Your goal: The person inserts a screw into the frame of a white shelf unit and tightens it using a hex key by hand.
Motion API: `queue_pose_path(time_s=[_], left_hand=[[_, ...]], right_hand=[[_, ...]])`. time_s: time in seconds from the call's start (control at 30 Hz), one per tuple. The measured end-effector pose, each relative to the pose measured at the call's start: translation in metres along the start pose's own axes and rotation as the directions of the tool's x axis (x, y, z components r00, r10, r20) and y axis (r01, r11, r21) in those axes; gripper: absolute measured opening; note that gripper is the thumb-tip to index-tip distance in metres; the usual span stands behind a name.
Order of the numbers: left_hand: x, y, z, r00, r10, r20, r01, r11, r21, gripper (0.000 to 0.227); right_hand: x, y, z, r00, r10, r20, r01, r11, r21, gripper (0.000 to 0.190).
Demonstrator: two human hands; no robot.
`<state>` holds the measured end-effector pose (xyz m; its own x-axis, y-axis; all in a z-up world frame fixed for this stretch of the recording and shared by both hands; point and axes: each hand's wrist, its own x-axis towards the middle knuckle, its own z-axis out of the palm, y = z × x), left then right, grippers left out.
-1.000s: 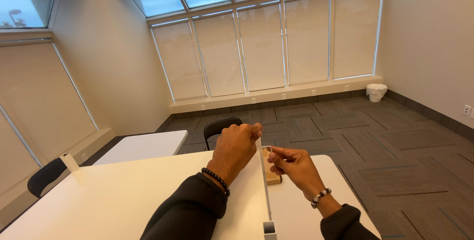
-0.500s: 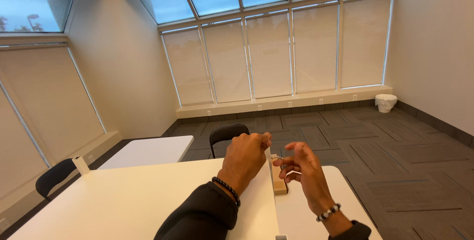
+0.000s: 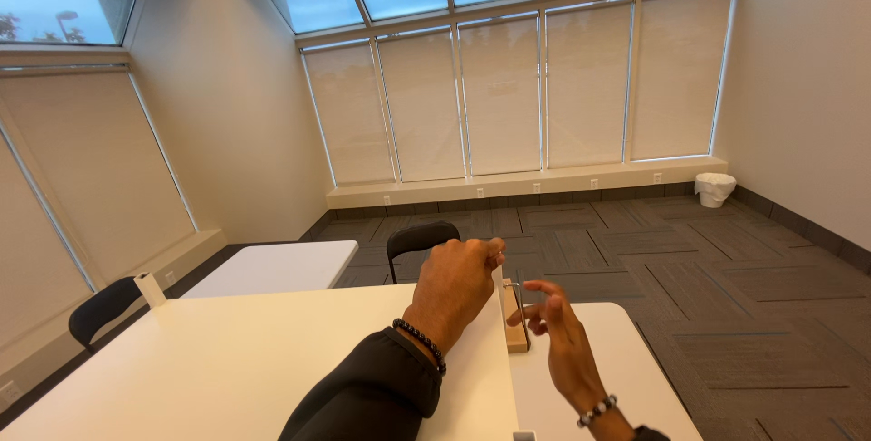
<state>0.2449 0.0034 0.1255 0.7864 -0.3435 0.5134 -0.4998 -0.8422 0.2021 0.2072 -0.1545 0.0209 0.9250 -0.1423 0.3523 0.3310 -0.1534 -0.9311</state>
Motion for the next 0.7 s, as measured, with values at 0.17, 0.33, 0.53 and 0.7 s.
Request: queue_pose_path(time_s=[0.17, 0.33, 0.53, 0.7], left_hand=[[0.000, -0.003, 0.005, 1.000, 0.012, -0.004, -0.012, 1.000, 0.000, 0.023], [-0.003, 0.000, 0.000, 1.000, -0.009, 0.018, 0.009, 1.000, 0.017, 0.021], [-0.003, 0.000, -0.001, 0.999, 0.000, 0.032, 0.001, 1.000, -0.008, 0.025], [0.001, -0.005, 0.005, 1.000, 0.007, 0.014, -0.007, 1.000, 0.015, 0.016]], right_hand=[[-0.011, -0.003, 0.001, 0.968, -0.238, -0.077, 0.249, 0.952, 0.179, 0.095], [0.024, -0.034, -0.005, 0.971, -0.234, -0.053, 0.238, 0.965, 0.108, 0.095], [0.023, -0.024, -0.005, 0.999, -0.024, 0.028, 0.027, 0.992, -0.119, 0.092], [-0.012, 0.010, 0.000, 0.994, -0.092, -0.052, 0.092, 0.996, 0.009, 0.081]])
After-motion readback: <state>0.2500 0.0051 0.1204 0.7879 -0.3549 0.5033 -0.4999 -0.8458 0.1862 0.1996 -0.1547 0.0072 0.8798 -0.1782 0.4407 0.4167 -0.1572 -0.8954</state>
